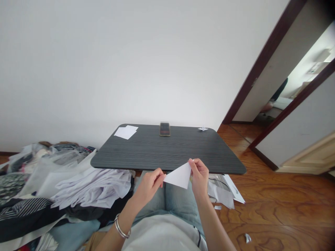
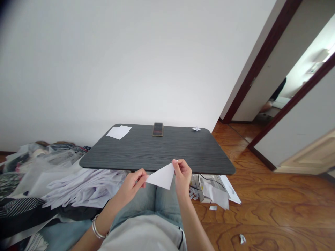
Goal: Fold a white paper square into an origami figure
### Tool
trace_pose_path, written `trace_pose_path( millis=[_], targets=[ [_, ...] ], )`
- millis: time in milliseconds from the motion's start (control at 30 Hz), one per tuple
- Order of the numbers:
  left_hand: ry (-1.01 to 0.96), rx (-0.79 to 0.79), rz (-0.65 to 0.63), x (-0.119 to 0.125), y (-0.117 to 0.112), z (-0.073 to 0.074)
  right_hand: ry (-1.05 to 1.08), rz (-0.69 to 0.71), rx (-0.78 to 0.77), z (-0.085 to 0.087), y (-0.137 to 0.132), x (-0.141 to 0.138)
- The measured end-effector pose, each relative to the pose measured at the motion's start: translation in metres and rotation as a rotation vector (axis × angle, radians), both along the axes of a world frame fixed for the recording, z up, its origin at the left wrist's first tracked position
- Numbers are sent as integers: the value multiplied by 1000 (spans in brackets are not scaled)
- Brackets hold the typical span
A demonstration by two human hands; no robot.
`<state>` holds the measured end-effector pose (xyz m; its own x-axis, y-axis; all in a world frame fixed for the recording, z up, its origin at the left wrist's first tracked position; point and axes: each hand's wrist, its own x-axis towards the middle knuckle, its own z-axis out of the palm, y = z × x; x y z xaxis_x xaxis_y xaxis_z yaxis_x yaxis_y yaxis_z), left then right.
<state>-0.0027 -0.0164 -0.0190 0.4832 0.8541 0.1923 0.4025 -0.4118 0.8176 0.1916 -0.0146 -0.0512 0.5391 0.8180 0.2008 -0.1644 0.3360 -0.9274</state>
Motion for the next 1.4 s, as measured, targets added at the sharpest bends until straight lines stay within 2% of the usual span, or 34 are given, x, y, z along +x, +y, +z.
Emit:
trace_pose_path(
  millis=[100, 200, 267, 333, 400, 500, 600, 700, 800, 900, 1167, 1300, 1400],
  targets=[
    [-77, 40, 99, -2, 5, -8, 46, 35, 15, 2, -2, 0],
    [-307, 11, 170, -2, 8, -12, 104, 76, 27, 4, -4, -1],
    [-411, -45, 134, 0, 9, -12, 119, 56, 43, 5, -5, -3],
    [-417, -102, 108, 3, 8, -10, 118, 44, 53, 6, -6, -5],
    [-407, -145, 140, 7, 6, -8, 119, 56, 50, 7, -8, -7],
    [-502, -185, 193, 11, 5, -4, 128, 88, 41, 8, -11, -10],
    [-590, -157, 238, 11, 5, 1, 108, 132, 18, 7, -13, -10],
    [-576, -121, 285, 8, 6, 4, -32, 128, 6, 6, -12, -8],
    [-506, -96, 306, 6, 6, 5, -341, 101, 58, 8, -12, -5],
    [-482, -83, 294, 6, 5, 5, -573, 156, 99, 11, -13, -5],
    [-622, -71, 296, 7, 5, 10, -610, 250, 51, 7, -12, -3],
    [-550, -91, 239, 6, 5, 10, -781, 296, -15, 15, -14, -4],
    [-482, -121, 169, 6, 5, 9, -817, 348, -21, 22, -18, -11]
  ],
)
